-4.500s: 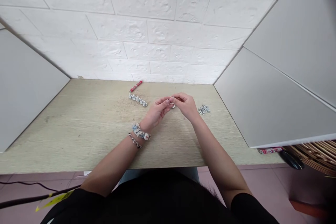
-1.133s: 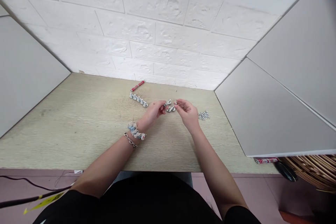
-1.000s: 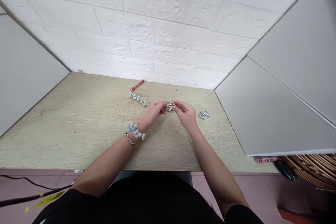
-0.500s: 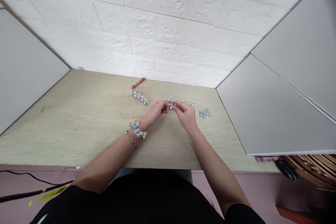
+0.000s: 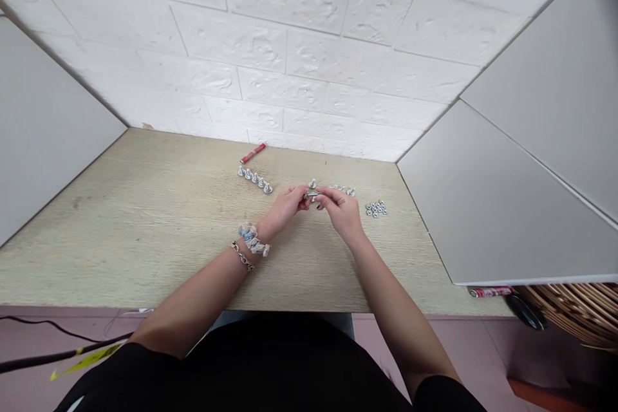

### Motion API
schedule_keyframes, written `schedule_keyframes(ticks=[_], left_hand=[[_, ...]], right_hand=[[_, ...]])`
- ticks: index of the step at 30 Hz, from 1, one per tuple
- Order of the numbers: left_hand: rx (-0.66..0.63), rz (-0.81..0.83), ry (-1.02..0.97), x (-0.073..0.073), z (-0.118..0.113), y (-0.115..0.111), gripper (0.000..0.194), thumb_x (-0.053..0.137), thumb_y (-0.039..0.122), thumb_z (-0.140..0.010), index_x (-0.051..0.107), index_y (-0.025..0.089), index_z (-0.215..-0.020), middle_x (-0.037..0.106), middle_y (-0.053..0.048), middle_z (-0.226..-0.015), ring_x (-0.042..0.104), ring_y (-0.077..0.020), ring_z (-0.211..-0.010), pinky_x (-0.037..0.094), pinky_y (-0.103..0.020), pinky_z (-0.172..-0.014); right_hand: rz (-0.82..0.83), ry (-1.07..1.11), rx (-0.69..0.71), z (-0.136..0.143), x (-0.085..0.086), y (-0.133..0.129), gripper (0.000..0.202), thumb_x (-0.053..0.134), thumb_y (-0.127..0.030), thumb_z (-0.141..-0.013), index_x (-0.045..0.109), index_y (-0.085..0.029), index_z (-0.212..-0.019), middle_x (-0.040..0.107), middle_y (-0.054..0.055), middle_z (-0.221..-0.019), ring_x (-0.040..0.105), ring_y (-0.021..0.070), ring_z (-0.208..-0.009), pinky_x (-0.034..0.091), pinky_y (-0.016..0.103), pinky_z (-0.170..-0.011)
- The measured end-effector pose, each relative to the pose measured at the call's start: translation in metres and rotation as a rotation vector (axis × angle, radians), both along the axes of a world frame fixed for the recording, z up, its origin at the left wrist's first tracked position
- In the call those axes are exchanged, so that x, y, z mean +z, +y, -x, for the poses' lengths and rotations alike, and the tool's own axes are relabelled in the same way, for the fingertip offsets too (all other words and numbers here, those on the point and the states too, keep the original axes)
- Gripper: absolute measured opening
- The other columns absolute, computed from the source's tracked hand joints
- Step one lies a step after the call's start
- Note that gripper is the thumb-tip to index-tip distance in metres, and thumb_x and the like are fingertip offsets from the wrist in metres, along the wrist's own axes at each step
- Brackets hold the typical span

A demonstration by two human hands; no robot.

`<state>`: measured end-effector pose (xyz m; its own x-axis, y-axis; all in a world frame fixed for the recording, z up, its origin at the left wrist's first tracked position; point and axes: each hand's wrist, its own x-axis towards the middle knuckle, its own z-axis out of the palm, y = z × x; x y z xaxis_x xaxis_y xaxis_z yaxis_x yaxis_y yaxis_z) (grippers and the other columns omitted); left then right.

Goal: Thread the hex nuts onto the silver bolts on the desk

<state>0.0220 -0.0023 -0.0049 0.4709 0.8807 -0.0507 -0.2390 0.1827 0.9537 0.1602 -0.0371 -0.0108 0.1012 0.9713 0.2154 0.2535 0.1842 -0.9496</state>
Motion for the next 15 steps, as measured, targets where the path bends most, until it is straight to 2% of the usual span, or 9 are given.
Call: schedule_keyframes(ticks=[8, 15], left_hand=[[-0.014, -0.025, 0.029, 0.0004, 0.0012, 0.0008, 0.023, 0.045, 0.027, -0.073, 0.048, 0.014, -0.054, 0.043, 0.002, -0.054, 0.038, -0.0076, -0.053, 0.035, -0.020, -0.054], [-0.019, 0.010, -0.013, 0.0040, -0.0002, -0.0024, 0.022, 0.047, 0.028, -0.072, 0.048, 0.014, -0.054, 0.042, 0.002, -0.054, 0.037, -0.0072, -0.053, 0.035, -0.021, -0.054]], right_hand=[[-0.048, 0.052, 0.052, -0.0006, -0.0070, 0.0026, 0.021, 0.060, -0.029, -0.070, 0.065, -0.020, -0.088, 0.067, 0.003, -0.088, 0.062, 0.0156, -0.078, 0.049, 0.031, -0.075], [-0.018, 0.018, 0.022, -0.0015, -0.0022, 0.0000, 0.025, 0.061, -0.032, -0.070, 0.066, -0.020, -0.091, 0.068, 0.002, -0.075, 0.062, 0.0147, -0.065, 0.050, 0.031, -0.068]])
